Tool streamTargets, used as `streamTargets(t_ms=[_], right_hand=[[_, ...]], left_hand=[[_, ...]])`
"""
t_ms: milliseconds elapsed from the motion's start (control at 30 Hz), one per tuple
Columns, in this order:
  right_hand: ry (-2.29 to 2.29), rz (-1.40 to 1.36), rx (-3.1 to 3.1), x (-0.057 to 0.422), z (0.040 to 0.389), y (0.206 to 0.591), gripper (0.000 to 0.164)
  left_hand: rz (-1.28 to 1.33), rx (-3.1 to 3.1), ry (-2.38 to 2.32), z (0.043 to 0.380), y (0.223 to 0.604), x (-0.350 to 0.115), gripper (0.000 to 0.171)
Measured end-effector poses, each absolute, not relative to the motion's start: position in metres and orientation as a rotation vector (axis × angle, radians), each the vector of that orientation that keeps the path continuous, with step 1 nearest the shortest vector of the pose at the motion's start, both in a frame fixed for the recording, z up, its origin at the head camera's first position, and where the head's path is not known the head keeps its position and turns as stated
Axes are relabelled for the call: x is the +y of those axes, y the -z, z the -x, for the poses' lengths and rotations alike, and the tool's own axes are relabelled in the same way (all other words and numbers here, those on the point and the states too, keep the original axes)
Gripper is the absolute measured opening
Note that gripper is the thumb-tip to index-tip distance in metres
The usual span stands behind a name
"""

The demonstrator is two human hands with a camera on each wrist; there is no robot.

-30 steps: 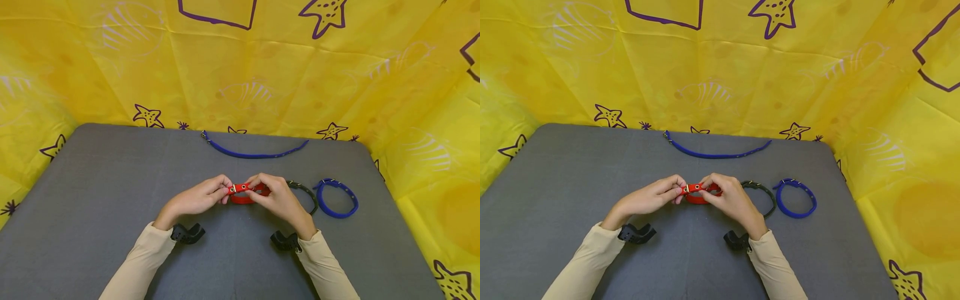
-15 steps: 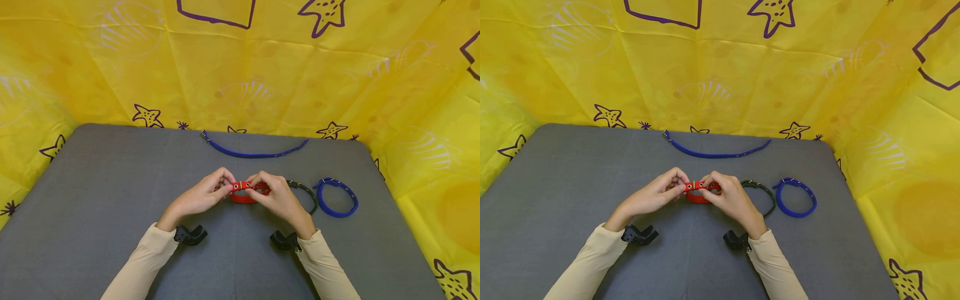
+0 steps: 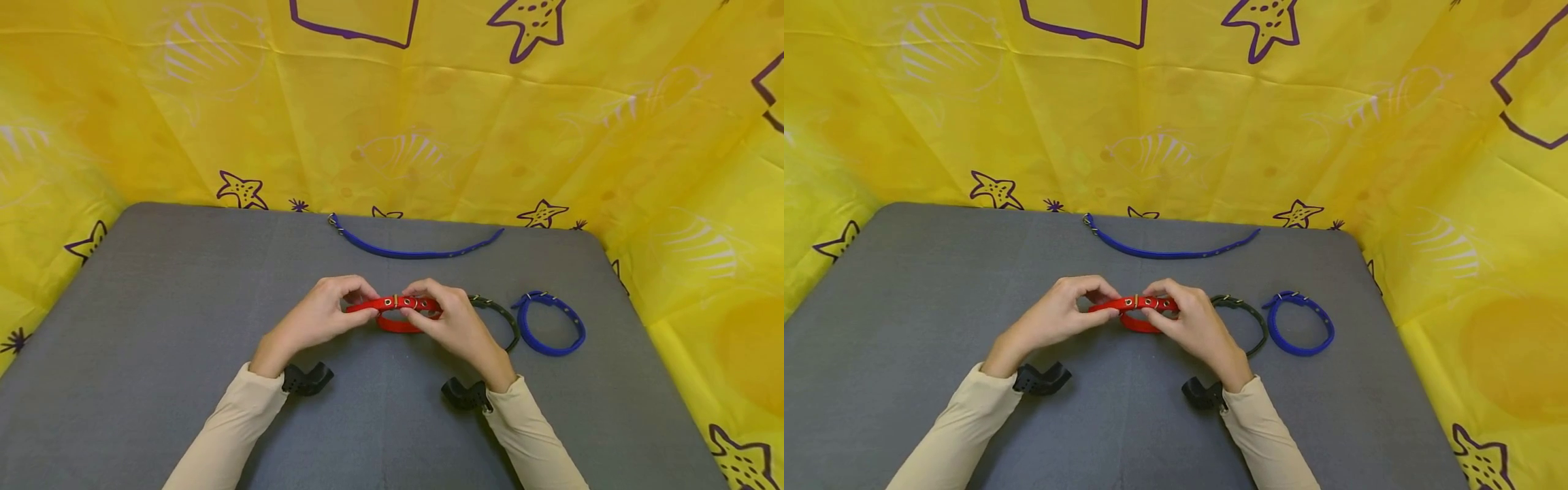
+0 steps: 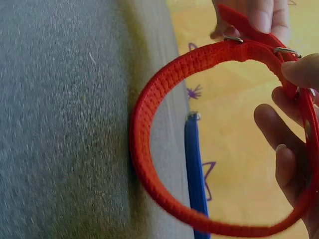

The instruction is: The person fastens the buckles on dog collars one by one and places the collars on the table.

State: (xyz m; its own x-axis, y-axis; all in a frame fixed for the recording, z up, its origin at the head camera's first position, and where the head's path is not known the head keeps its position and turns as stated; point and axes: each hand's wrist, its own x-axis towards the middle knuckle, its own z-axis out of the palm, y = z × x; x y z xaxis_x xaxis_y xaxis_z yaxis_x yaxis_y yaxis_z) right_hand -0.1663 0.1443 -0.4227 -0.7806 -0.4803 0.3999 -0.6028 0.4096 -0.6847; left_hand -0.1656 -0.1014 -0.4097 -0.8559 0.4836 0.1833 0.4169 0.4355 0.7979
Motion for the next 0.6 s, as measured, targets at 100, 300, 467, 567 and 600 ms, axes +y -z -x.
streamTargets(t_ms=[100,300,467,567,600], right_hand=[[-1.349,-0.989,-2.488,0.143,0.165,0.423,0.023],[-1.351,-1.006,-2.421,0.144,0.165,0.422,0.025],[-1.329,-1.023,-2.422,0.144,0.167,0.424,0.027],[-1.318,-1.011,-2.461,0.145,0.168,0.424,0.027],[-1.311,-0.997,-2.479,0.146,0.168,0.424,0.026]], left_hand=[[-0.864,2.608,-1.470,0.165,0.412,-0.098,0.010],[-0.888,2.607,-1.571,0.164,0.412,-0.095,0.013],[-0.816,2.581,-1.558,0.165,0.410,-0.099,0.015],[-0.758,2.591,-1.503,0.167,0.410,-0.103,0.016],[-0.739,2.595,-1.486,0.168,0.410,-0.105,0.016]])
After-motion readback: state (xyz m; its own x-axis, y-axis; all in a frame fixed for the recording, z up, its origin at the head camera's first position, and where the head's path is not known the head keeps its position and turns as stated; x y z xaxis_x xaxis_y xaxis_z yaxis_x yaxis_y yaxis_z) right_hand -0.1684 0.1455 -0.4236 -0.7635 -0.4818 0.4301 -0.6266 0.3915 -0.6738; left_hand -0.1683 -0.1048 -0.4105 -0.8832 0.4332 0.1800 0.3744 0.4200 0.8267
